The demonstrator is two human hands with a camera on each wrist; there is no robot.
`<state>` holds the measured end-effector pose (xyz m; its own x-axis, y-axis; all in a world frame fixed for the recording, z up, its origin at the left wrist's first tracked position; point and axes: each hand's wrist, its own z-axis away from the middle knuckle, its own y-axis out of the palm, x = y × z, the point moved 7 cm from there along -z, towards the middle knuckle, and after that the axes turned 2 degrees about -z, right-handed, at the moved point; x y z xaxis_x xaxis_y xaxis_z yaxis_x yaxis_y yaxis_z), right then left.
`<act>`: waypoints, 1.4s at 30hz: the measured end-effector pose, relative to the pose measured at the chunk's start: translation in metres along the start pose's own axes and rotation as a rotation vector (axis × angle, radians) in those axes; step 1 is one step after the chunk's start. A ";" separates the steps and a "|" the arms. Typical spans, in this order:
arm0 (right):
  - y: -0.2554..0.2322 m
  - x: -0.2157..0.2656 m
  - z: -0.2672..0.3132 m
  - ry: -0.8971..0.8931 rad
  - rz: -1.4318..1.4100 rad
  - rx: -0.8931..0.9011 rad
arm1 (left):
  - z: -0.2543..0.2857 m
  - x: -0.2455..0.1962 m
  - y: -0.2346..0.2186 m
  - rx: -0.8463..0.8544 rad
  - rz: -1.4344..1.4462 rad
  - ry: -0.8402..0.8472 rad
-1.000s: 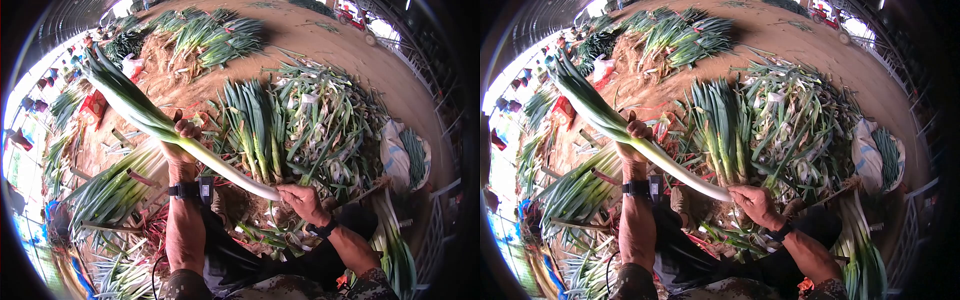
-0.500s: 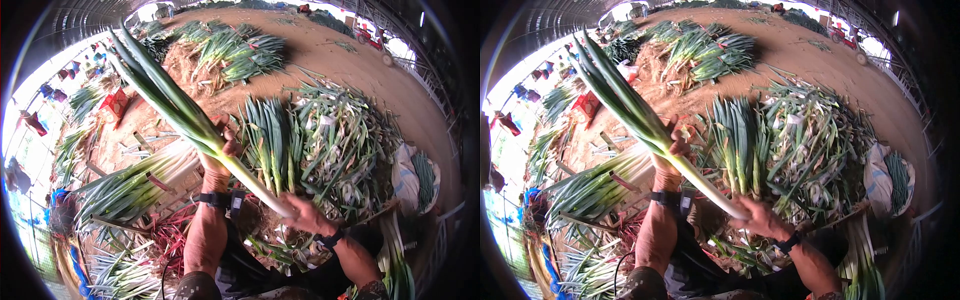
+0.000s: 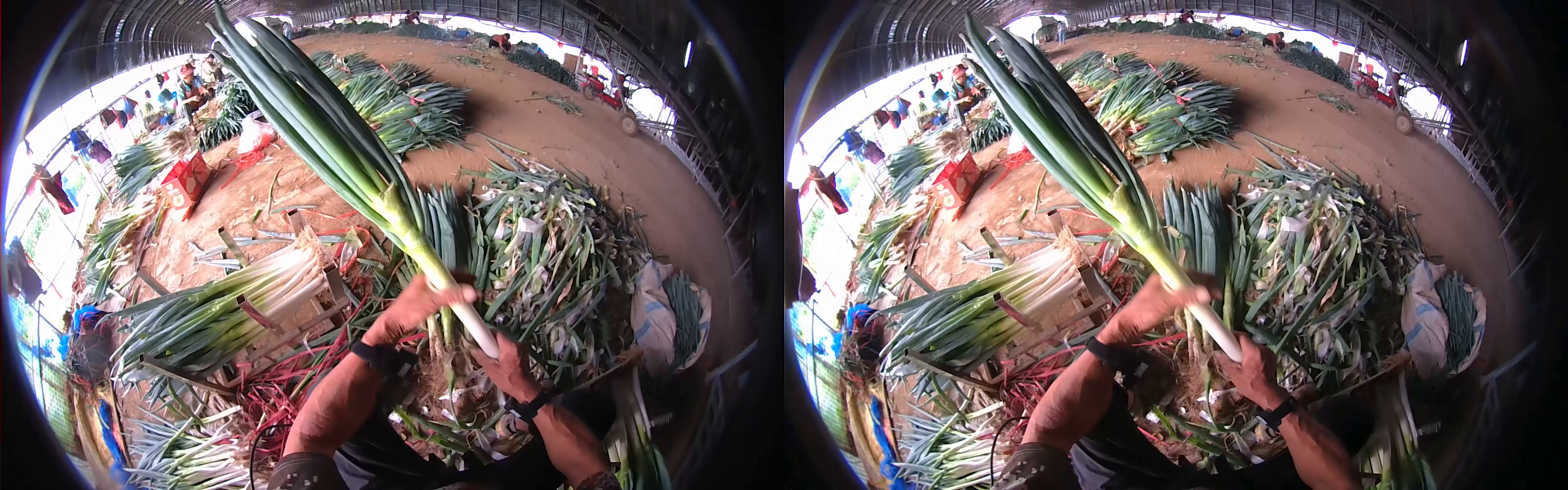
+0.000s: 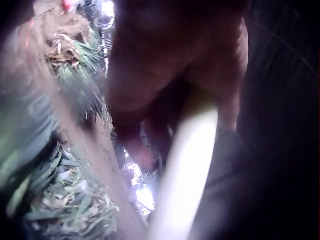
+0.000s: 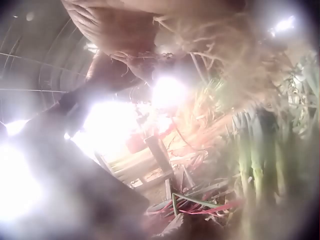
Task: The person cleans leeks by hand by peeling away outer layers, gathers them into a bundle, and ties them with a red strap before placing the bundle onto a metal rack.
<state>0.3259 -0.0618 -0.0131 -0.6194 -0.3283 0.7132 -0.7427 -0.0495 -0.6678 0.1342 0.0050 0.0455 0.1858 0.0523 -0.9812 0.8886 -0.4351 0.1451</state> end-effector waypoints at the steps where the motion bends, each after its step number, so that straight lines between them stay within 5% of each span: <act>1: -0.003 -0.005 0.000 0.000 0.023 -0.033 | -0.002 0.036 0.003 0.090 -0.227 -0.206; 3: -0.008 -0.007 0.001 0.010 0.018 -0.056 | 0.000 0.034 0.022 0.108 -0.083 -0.116; 6: -0.016 0.005 0.002 0.034 -0.054 -0.039 | -0.010 0.013 0.006 -0.116 0.319 0.029; 9: -0.010 0.000 0.002 -0.005 -0.117 -0.051 | -0.011 0.015 0.000 -0.160 0.465 0.037; 12: 0.001 -0.010 0.006 0.092 -0.192 0.118 | -0.009 0.020 0.005 -0.249 0.521 0.061; 15: 0.018 -0.022 0.011 0.047 -0.115 0.292 | -0.008 0.023 0.006 -0.266 0.368 0.006; 19: 0.002 -0.023 0.012 -0.020 -0.137 0.132 | -0.012 0.029 0.004 -0.220 -0.043 0.049; 20: -0.007 -0.010 0.006 -0.028 -0.155 0.135 | -0.009 0.028 0.004 -0.254 -0.107 -0.049; 21: -0.022 0.010 0.000 -0.034 -0.173 0.135 | -0.010 0.026 0.001 -0.323 -0.222 0.133; 23: -0.044 0.047 -0.008 -0.154 -0.122 0.062 | -0.015 0.039 -0.014 -0.501 -0.512 0.218; 26: -0.066 0.084 -0.014 -0.355 -0.023 -0.048 | -0.005 0.010 -0.004 -0.561 -0.828 0.134; 33: -0.092 0.144 -0.020 -0.677 0.387 -0.073 | -0.004 0.021 0.016 -0.281 -1.126 0.023; 42: -0.077 0.078 -0.034 -0.597 0.804 0.091 | -0.003 0.040 0.049 0.011 -1.125 0.065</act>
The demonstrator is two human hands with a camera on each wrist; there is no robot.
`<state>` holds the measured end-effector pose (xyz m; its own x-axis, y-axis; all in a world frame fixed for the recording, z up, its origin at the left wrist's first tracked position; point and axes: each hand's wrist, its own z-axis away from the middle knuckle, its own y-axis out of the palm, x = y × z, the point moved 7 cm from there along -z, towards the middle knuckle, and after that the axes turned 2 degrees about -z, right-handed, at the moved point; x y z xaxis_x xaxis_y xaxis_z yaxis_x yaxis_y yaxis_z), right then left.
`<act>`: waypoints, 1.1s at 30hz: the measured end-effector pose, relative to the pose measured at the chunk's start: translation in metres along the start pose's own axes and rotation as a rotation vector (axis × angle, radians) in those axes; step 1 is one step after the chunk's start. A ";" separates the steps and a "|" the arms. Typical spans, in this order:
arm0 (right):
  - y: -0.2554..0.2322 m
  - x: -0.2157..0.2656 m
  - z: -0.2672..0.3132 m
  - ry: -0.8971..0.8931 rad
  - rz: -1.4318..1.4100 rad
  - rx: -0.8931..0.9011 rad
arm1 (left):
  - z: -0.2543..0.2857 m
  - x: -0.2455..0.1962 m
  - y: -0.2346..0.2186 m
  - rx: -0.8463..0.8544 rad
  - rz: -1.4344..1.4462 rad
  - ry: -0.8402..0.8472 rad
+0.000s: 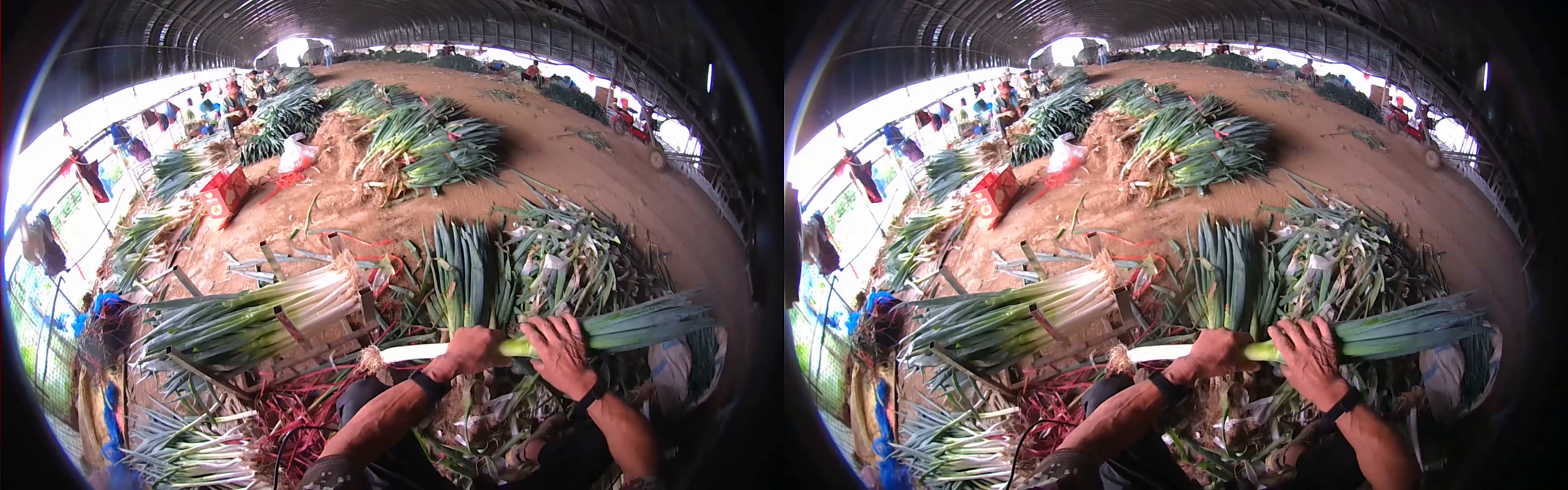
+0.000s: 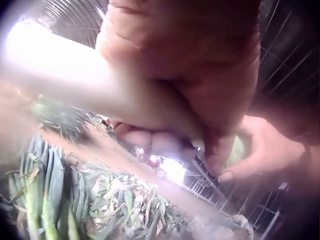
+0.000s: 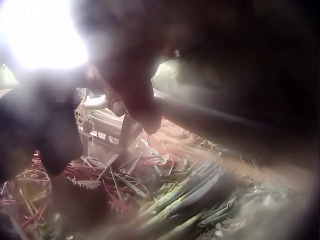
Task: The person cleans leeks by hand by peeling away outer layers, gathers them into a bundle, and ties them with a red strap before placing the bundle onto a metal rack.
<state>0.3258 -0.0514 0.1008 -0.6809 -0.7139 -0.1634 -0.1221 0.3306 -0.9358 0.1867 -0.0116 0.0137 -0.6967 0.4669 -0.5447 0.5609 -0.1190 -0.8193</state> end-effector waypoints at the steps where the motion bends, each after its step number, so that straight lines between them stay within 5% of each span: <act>1: 0.001 -0.003 0.003 -0.004 -0.014 0.028 | -0.001 0.000 0.002 0.023 -0.024 0.004; 4: 0.019 -0.018 0.018 0.064 -0.103 0.128 | -0.001 0.004 0.006 0.123 -0.107 0.005; 7: 0.014 -0.043 0.040 0.225 -0.142 0.203 | -0.011 0.085 0.026 0.165 -0.486 -0.156; 9: 0.008 -0.064 0.059 0.387 -0.188 0.365 | 0.003 0.109 -0.025 -0.134 -0.352 -0.038; 12: -0.011 -0.081 0.087 0.530 -0.230 0.390 | 0.016 0.158 -0.054 -0.326 -0.493 -0.341; 19: -0.039 -0.127 0.199 0.778 -0.162 0.364 | -0.016 0.126 -0.028 -0.144 0.002 -0.391; 25: -0.120 -0.166 0.358 0.998 -0.030 0.234 | -0.061 0.060 0.008 -0.070 0.112 -0.163; 33: -0.178 -0.120 0.506 1.515 -0.032 0.432 | -0.070 0.045 0.055 0.108 0.110 -0.160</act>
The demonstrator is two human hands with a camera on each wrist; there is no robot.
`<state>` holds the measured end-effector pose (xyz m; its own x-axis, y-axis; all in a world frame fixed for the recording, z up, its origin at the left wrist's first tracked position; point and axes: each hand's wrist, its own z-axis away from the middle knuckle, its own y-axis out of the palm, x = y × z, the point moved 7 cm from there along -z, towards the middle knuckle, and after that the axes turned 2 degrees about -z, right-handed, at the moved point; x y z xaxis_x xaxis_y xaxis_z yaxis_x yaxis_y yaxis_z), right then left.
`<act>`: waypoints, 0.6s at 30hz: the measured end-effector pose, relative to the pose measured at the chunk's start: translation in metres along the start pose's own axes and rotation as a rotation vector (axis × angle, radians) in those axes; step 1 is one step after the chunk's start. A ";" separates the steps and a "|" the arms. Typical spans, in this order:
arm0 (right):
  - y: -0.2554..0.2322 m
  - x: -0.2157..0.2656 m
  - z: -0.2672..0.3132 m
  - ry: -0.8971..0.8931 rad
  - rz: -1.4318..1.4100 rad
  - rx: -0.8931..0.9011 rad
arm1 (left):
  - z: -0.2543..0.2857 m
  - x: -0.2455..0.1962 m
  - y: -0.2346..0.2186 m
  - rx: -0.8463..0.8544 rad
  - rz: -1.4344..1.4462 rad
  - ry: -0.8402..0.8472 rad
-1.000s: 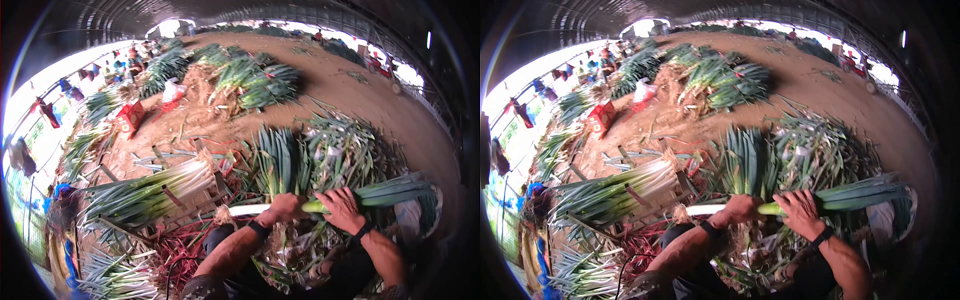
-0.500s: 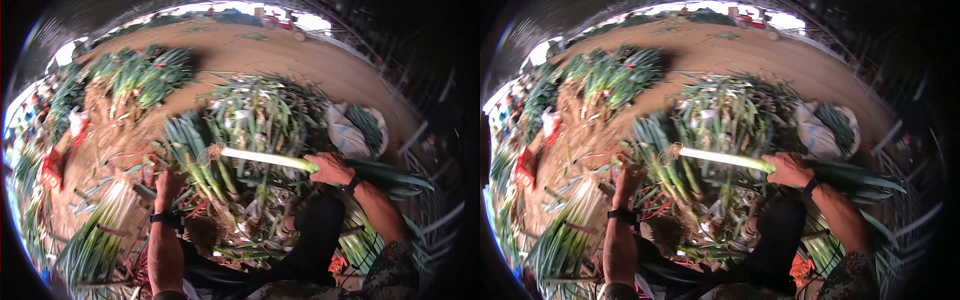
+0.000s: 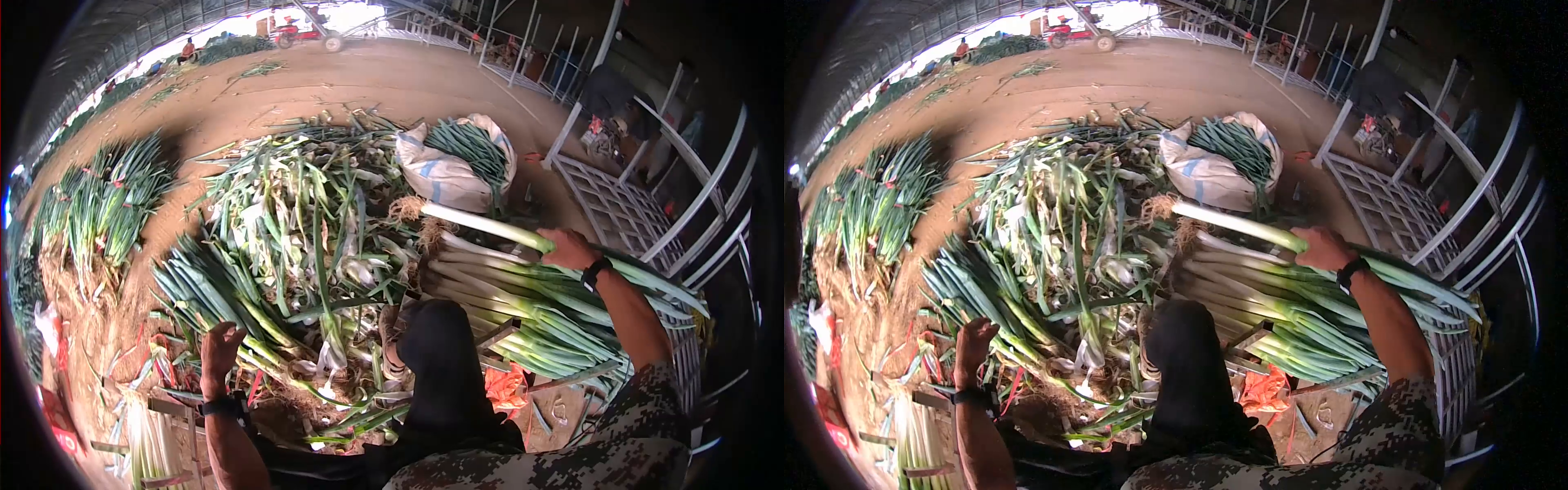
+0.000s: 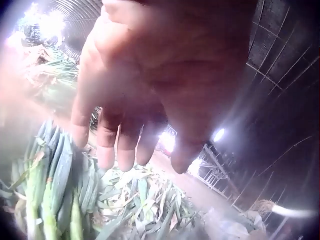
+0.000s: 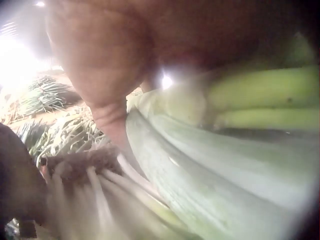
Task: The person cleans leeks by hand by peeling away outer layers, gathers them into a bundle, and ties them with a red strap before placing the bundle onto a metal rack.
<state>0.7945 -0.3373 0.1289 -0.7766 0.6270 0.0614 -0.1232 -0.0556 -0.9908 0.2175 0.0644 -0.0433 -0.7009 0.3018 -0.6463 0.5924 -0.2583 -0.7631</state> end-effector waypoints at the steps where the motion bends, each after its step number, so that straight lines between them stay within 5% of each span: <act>1: 0.009 -0.009 0.007 0.040 0.003 0.041 | -0.001 0.006 0.005 0.035 -0.014 -0.011; 7: 0.090 -0.068 0.039 0.016 0.039 0.049 | 0.002 0.023 0.022 0.113 -0.102 -0.010; 10: 0.158 -0.089 0.054 0.055 0.273 0.072 | 0.000 0.032 0.036 0.172 -0.063 -0.035; 18: 0.146 -0.062 0.060 -0.078 0.281 -0.035 | 0.013 -0.003 0.049 0.201 -0.026 -0.022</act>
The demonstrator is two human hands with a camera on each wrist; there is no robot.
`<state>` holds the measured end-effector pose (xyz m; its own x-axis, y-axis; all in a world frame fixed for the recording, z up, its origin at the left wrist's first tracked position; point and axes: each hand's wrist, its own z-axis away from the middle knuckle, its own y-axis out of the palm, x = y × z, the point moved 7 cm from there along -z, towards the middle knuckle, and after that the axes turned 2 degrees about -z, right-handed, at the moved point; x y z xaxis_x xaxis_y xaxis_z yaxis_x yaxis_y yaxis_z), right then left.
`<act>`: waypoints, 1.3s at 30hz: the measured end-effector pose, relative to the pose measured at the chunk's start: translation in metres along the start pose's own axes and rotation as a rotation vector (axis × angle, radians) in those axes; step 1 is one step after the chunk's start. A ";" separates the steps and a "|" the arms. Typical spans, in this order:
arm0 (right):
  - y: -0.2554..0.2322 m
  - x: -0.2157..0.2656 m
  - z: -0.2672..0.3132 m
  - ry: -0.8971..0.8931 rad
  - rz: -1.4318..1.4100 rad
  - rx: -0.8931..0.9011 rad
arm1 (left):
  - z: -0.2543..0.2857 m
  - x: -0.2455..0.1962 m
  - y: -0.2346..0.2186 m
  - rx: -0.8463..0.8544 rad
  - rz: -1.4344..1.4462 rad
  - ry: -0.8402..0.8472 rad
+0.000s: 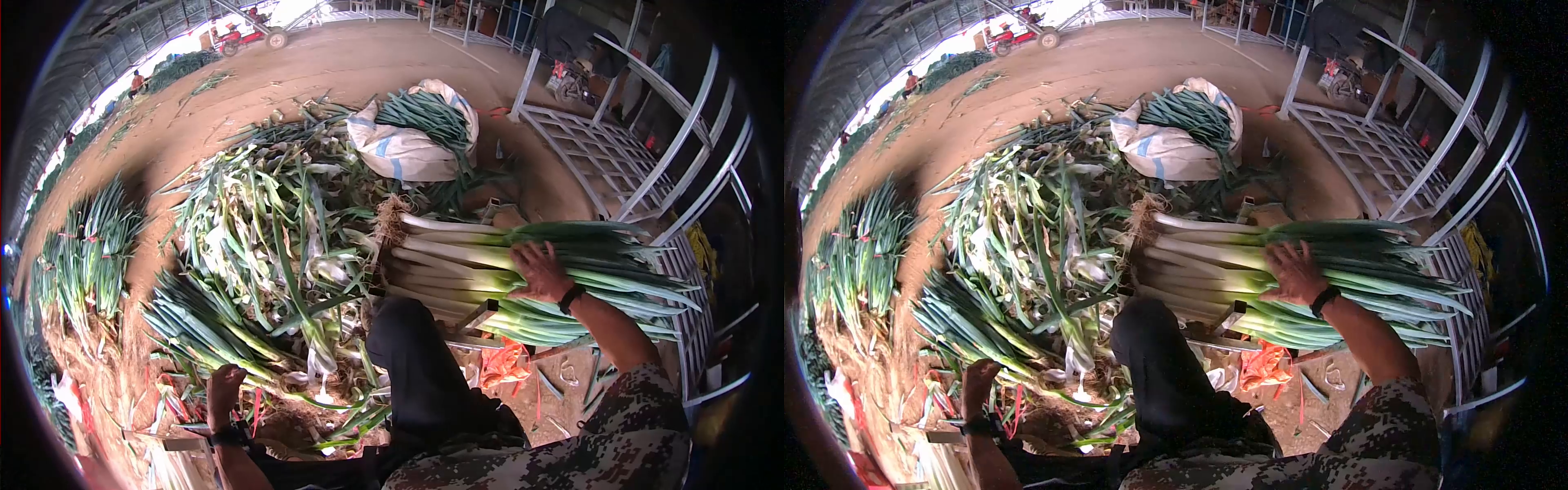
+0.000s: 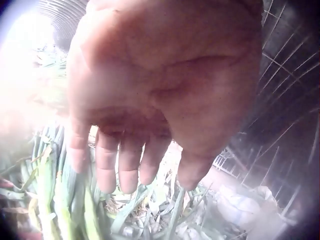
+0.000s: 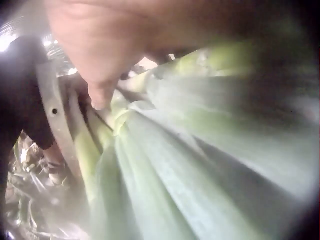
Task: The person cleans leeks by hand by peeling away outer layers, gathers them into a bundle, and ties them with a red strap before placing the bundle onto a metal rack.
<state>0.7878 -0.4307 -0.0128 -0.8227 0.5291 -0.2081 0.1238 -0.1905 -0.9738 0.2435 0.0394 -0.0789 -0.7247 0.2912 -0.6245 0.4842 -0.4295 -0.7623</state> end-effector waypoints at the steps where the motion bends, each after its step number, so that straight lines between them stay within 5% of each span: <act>1: 0.001 0.008 0.004 -0.017 0.046 -0.011 | 0.000 -0.003 0.001 0.015 -0.011 0.000; 10: -0.007 0.006 -0.010 -0.003 0.071 0.145 | -0.007 0.000 0.018 0.050 0.004 0.049; 16: -0.008 -0.005 -0.021 -0.057 0.074 0.004 | 0.001 -0.018 0.024 0.137 -0.008 -0.030; 19: 0.003 -0.003 -0.017 -0.070 0.060 -0.110 | -0.003 0.009 0.041 0.162 -0.074 -0.041; 27: 0.019 -0.023 -0.035 -0.028 0.023 0.132 | -0.008 0.008 0.042 0.181 -0.086 0.010; 30: 0.000 -0.009 -0.019 0.000 0.085 0.020 | -0.017 0.004 0.040 0.099 0.006 0.086; 35: -0.034 0.006 0.033 -0.004 -0.242 -0.304 | -0.017 -0.024 0.046 0.152 0.000 0.107; 38: -0.005 -0.011 0.058 0.065 -0.478 -0.071 | -0.023 -0.029 0.054 0.150 0.061 0.121; 39: -0.007 -0.008 0.066 0.041 -0.337 -0.119 | -0.029 -0.022 0.060 0.174 0.099 0.148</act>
<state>0.7567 -0.4877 0.0016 -0.8057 0.5789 0.1250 -0.0849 0.0960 -0.9918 0.3025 0.0322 -0.1160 -0.5919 0.3565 -0.7229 0.4486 -0.5994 -0.6629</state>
